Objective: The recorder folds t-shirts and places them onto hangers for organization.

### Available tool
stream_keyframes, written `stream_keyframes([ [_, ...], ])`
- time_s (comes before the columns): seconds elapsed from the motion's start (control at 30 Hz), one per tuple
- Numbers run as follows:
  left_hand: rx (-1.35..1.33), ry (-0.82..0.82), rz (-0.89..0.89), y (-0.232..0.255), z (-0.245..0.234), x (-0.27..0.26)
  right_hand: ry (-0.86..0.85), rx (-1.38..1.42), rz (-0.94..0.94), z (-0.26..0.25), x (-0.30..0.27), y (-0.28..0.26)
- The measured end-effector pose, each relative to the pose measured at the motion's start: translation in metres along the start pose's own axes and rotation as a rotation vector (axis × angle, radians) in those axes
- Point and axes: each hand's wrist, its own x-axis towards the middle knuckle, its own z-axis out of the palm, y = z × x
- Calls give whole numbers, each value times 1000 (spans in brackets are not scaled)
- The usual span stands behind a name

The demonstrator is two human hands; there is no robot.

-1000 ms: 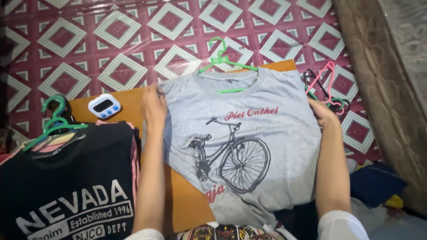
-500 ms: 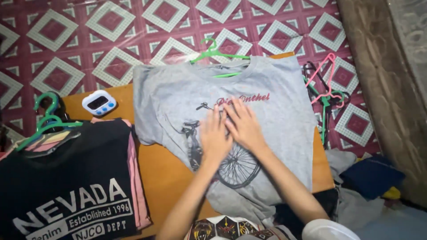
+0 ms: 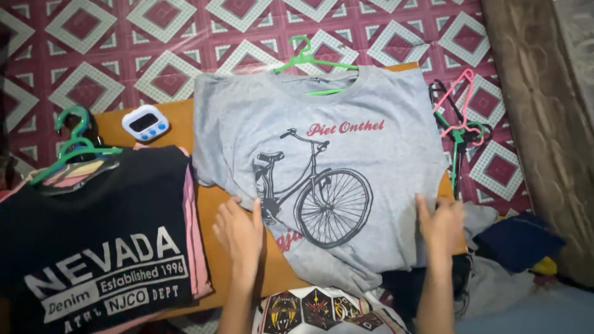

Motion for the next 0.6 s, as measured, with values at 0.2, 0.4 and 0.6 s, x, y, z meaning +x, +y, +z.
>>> stream_keyframes([
  [0.2,-28,-36,62,-29,51,2,-245,796,297,26,2,40],
  [0.4,-1269,-170,-468,-58,45,-4,-729,1046,564,-35,-5,20],
  [0.6,-1432,-615,-708,-107,28,-26,-585,1160,581,3,-17,98],
])
